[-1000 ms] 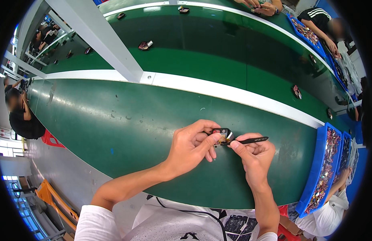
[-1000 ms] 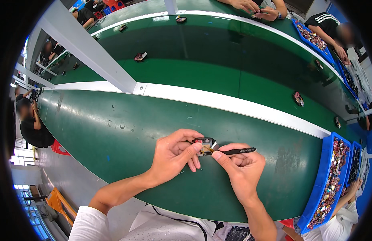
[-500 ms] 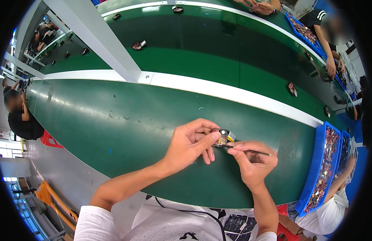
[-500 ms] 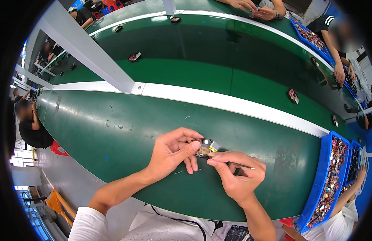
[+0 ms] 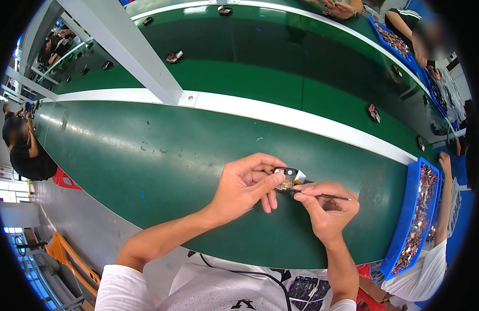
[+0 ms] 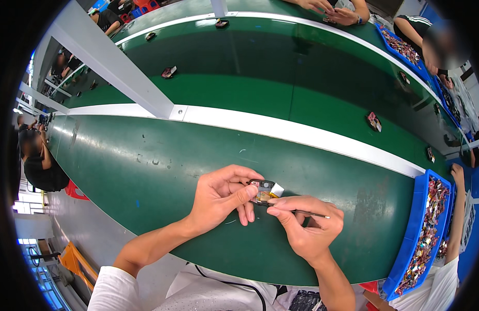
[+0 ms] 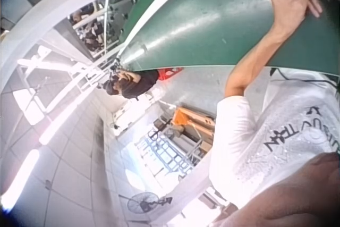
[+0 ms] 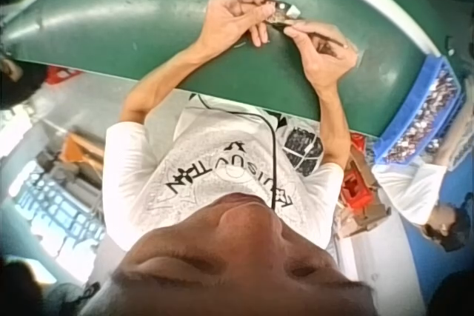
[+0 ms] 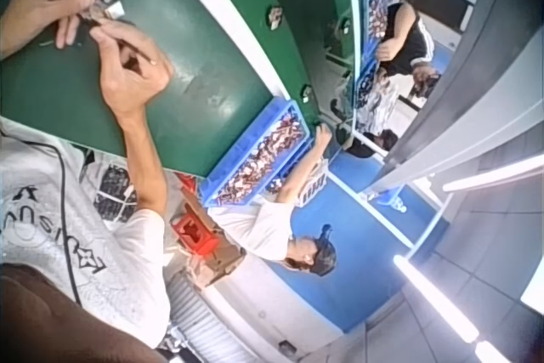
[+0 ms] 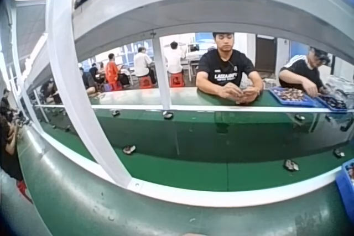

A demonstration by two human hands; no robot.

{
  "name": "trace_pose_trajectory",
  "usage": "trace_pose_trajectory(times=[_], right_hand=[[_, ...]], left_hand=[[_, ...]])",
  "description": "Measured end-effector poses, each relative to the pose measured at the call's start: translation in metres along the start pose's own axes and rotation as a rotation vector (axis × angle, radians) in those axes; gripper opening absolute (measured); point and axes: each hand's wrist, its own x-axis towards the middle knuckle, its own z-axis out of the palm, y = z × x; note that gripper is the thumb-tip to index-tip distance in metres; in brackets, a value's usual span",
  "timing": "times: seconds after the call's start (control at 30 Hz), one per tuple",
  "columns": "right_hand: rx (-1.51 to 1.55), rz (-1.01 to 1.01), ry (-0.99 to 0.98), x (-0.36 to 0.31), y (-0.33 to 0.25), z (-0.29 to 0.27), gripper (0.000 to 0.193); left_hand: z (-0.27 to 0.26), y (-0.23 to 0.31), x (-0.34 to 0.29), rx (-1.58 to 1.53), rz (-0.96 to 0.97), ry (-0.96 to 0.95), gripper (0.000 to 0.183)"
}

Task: Assembling electronic modules and placing them onto a conveyor belt in a factory setting

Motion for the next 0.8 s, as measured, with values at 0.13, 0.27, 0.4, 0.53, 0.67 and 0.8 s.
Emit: trace_pose_trajectory(times=[0.13,0.27,0.4,0.53,0.67,0.8], right_hand=[[-0.029,-0.056,-0.032,0.0013,-0.0003,-0.0012,0.011],[-0.049,-0.099,-0.036,0.0013,-0.002,0.002,0.012],[-0.091,-0.042,-0.008,-0.0005,-0.004,0.0022,0.014],[-0.078,-0.073,-0.011,-0.0002,-0.0023,0.0009,0.016],[-0.065,-0.048,0.015,-0.001,-0.0039,0.0029,0.016],[-0.054,0.017,0.026,-0.0006,-0.0055,0.0016,0.017]], left_hand=[[-0.0011,-0.0006,0.001,-0.008,-0.002,-0.005,0.023],[-0.004,-0.0025,0.0008,0.04,-0.009,0.006,0.021],[-0.0024,-0.002,0.001,0.033,0.001,0.023,0.02],[-0.0012,-0.0015,0.0007,0.029,-0.009,0.026,0.019],[-0.003,0.0001,0.0015,0.029,-0.017,0.055,0.019],[-0.0035,0.0022,0.0024,0.041,-0.028,0.08,0.019]])
